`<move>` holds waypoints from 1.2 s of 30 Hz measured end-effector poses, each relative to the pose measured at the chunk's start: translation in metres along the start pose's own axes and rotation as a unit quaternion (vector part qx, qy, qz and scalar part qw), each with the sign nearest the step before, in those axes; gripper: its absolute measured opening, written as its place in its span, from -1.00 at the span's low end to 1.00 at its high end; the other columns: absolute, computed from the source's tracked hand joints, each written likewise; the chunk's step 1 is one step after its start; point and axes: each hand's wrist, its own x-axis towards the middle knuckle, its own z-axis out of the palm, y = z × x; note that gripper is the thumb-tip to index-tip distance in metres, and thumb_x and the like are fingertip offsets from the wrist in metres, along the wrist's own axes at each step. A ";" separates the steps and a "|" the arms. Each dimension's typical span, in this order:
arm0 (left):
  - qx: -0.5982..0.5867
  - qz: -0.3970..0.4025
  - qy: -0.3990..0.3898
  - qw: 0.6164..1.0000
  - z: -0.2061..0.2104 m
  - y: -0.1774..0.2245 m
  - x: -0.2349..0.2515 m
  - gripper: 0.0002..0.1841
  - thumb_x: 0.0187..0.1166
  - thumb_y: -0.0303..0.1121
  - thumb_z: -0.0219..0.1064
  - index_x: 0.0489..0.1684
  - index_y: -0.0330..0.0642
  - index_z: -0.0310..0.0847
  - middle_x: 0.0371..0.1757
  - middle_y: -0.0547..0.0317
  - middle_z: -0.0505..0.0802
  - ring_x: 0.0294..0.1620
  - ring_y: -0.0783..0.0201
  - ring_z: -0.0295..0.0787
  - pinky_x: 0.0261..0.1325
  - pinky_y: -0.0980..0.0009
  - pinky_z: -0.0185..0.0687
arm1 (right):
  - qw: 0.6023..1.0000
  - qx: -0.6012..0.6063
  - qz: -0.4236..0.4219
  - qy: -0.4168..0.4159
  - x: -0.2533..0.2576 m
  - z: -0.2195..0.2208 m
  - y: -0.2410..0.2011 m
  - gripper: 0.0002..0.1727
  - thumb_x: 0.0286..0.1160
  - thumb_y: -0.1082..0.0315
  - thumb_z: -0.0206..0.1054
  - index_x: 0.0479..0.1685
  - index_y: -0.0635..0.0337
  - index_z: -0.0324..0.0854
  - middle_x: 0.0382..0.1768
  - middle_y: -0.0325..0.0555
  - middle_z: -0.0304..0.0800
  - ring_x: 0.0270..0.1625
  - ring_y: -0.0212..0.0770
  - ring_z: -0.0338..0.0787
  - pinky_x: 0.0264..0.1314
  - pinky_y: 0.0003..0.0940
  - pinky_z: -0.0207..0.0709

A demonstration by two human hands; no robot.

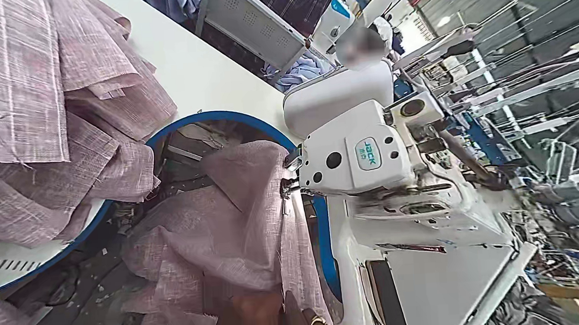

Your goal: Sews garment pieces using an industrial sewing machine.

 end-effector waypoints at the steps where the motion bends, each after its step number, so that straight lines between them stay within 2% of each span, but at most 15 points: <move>1: -0.016 -0.002 -0.002 1.000 0.001 -0.002 -0.002 -0.77 0.47 -0.51 0.23 -0.60 -0.33 0.70 -0.69 -0.02 0.72 -0.68 0.06 0.71 -0.62 0.13 0.52 | 1.000 0.008 0.005 0.011 0.002 0.003 0.001 -0.74 0.40 0.50 0.29 -0.09 0.42 0.86 -0.60 -0.01 0.78 -0.63 -0.16 0.76 -0.61 -0.38 0.55; 5: -0.063 0.013 0.067 0.996 0.019 -0.020 0.012 -0.74 0.50 -0.45 0.17 -0.59 -0.25 0.70 -0.66 0.10 0.74 -0.66 0.26 0.68 -0.61 0.34 0.50 | 0.997 0.030 0.039 0.066 0.011 0.015 0.004 -0.76 0.38 0.48 0.30 -0.18 0.39 0.88 -0.65 -0.04 0.77 -0.67 -0.19 0.73 -0.61 -0.41 0.54; 9: -0.103 0.000 0.107 0.989 0.030 -0.030 0.033 -0.72 0.61 -0.39 0.15 -0.32 -0.25 0.83 -0.56 0.19 0.79 -0.57 0.42 0.68 -0.47 0.51 0.55 | 0.991 0.039 0.092 0.090 0.019 0.021 0.007 -0.78 0.36 0.45 0.34 -0.24 0.35 0.90 -0.62 -0.01 0.79 -0.66 -0.17 0.75 -0.65 -0.36 0.54; 13: -0.099 -0.030 0.089 0.991 0.030 -0.032 0.056 -0.70 0.67 -0.35 0.11 -0.33 -0.24 0.77 -0.65 0.25 0.65 -0.65 0.42 0.52 -0.52 0.47 0.43 | 0.982 0.042 0.113 0.148 0.033 0.041 0.015 -0.78 0.33 0.37 0.29 -0.44 0.27 0.84 -0.58 -0.03 0.79 -0.60 -0.16 0.78 -0.66 -0.33 0.52; 15: -0.068 -0.051 0.054 0.995 0.023 -0.024 0.056 -0.66 0.70 -0.33 0.10 -0.07 -0.30 0.82 -0.62 0.16 0.73 -0.63 0.32 0.63 -0.48 0.35 0.55 | 0.971 0.090 0.125 0.181 0.029 0.054 0.027 -0.75 0.35 0.32 0.28 -0.47 0.26 0.82 -0.61 -0.09 0.77 -0.61 -0.23 0.75 -0.62 -0.38 0.50; 17: -0.051 -0.059 0.031 0.996 0.014 -0.017 0.044 -0.64 0.67 -0.36 0.11 0.13 -0.36 0.81 -0.65 0.11 0.72 -0.70 0.25 0.60 -0.54 0.28 0.55 | 0.928 0.268 0.170 0.197 0.005 0.074 0.041 -0.81 0.34 0.35 0.37 -0.42 0.30 0.80 -0.64 -0.23 0.72 -0.63 -0.48 0.61 -0.54 -0.61 0.45; 19: -0.061 -0.057 0.044 0.996 0.018 -0.018 0.030 -0.64 0.63 -0.37 0.11 0.09 -0.31 0.83 -0.71 0.23 0.64 -0.76 0.37 0.46 -0.62 0.42 0.42 | 0.845 0.453 0.204 0.198 -0.018 0.083 0.050 -0.97 0.35 0.47 0.43 -0.37 0.23 0.74 -0.67 -0.51 0.60 -0.64 -0.78 0.44 -0.55 -0.84 0.34; 20: -0.064 -0.054 0.049 0.995 0.020 -0.020 0.029 -0.66 0.64 -0.36 0.12 0.03 -0.27 0.85 -0.71 0.27 0.64 -0.75 0.41 0.46 -0.62 0.45 0.41 | 0.846 0.460 0.190 0.190 -0.019 0.076 0.050 -0.97 0.37 0.46 0.43 -0.37 0.22 0.74 -0.66 -0.51 0.62 -0.63 -0.78 0.45 -0.54 -0.85 0.36; 21: -0.051 -0.046 0.053 0.996 0.019 -0.019 0.027 -0.68 0.65 -0.33 0.13 -0.11 -0.24 0.86 -0.71 0.26 0.65 -0.74 0.40 0.49 -0.62 0.43 0.41 | 0.884 0.404 0.159 0.175 -0.016 0.063 0.044 -0.90 0.40 0.42 0.41 -0.39 0.26 0.75 -0.65 -0.40 0.65 -0.63 -0.69 0.48 -0.53 -0.80 0.39; 23: 0.008 -0.018 0.086 0.996 0.022 -0.014 0.024 -0.70 0.59 -0.32 0.15 -0.53 -0.14 0.73 -0.73 0.24 0.64 -0.72 0.32 0.59 -0.65 0.34 0.43 | 0.970 0.188 0.069 0.137 0.003 0.038 0.029 -0.81 0.36 0.40 0.32 -0.51 0.26 0.78 -0.67 -0.13 0.71 -0.68 -0.31 0.64 -0.63 -0.46 0.47; 24: 0.028 -0.007 0.103 0.994 0.025 -0.011 0.021 -0.71 0.53 -0.34 0.16 -0.61 -0.13 0.70 -0.72 0.22 0.67 -0.69 0.29 0.65 -0.64 0.32 0.48 | 0.987 0.098 0.034 0.127 0.011 0.034 0.023 -0.80 0.34 0.40 0.27 -0.56 0.23 0.73 -0.68 -0.10 0.67 -0.70 -0.23 0.67 -0.71 -0.38 0.47; 27: -0.026 -0.022 0.109 0.993 0.025 -0.022 0.027 -0.72 0.51 -0.36 0.19 -0.61 -0.14 0.73 -0.66 0.24 0.72 -0.62 0.37 0.67 -0.53 0.38 0.52 | 0.989 -0.004 -0.021 0.146 0.033 0.041 0.017 -0.79 0.32 0.44 0.23 -0.63 0.21 0.64 -0.73 -0.11 0.55 -0.77 -0.20 0.61 -0.81 -0.38 0.36; 31: -0.141 -0.060 0.088 0.984 0.030 -0.035 0.051 -0.68 0.57 -0.37 0.17 -0.67 -0.15 0.63 -0.70 0.33 0.59 -0.64 0.47 0.49 -0.48 0.42 0.38 | 0.980 0.058 0.003 0.190 0.052 0.053 0.030 -0.80 0.29 0.41 0.26 -0.58 0.25 0.73 -0.72 -0.09 0.63 -0.74 -0.17 0.67 -0.77 -0.32 0.44; 33: -0.105 -0.047 0.081 0.990 0.021 -0.030 0.046 -0.69 0.61 -0.35 0.20 -0.51 -0.20 0.81 -0.64 0.24 0.76 -0.58 0.41 0.67 -0.41 0.36 0.55 | 0.977 0.076 0.041 0.195 0.045 0.062 0.035 -0.80 0.26 0.35 0.30 -0.51 0.25 0.80 -0.67 -0.07 0.73 -0.68 -0.13 0.74 -0.71 -0.23 0.51; 36: -0.006 -0.002 0.064 0.998 0.000 -0.022 0.023 -0.70 0.55 -0.33 0.19 -0.52 -0.17 0.83 -0.74 0.23 0.69 -0.73 0.35 0.58 -0.61 0.35 0.45 | 0.986 0.084 0.073 0.124 0.032 0.070 0.054 -0.82 0.17 0.37 0.35 -0.52 0.29 0.82 -0.62 0.02 0.73 -0.59 0.04 0.78 -0.60 -0.02 0.55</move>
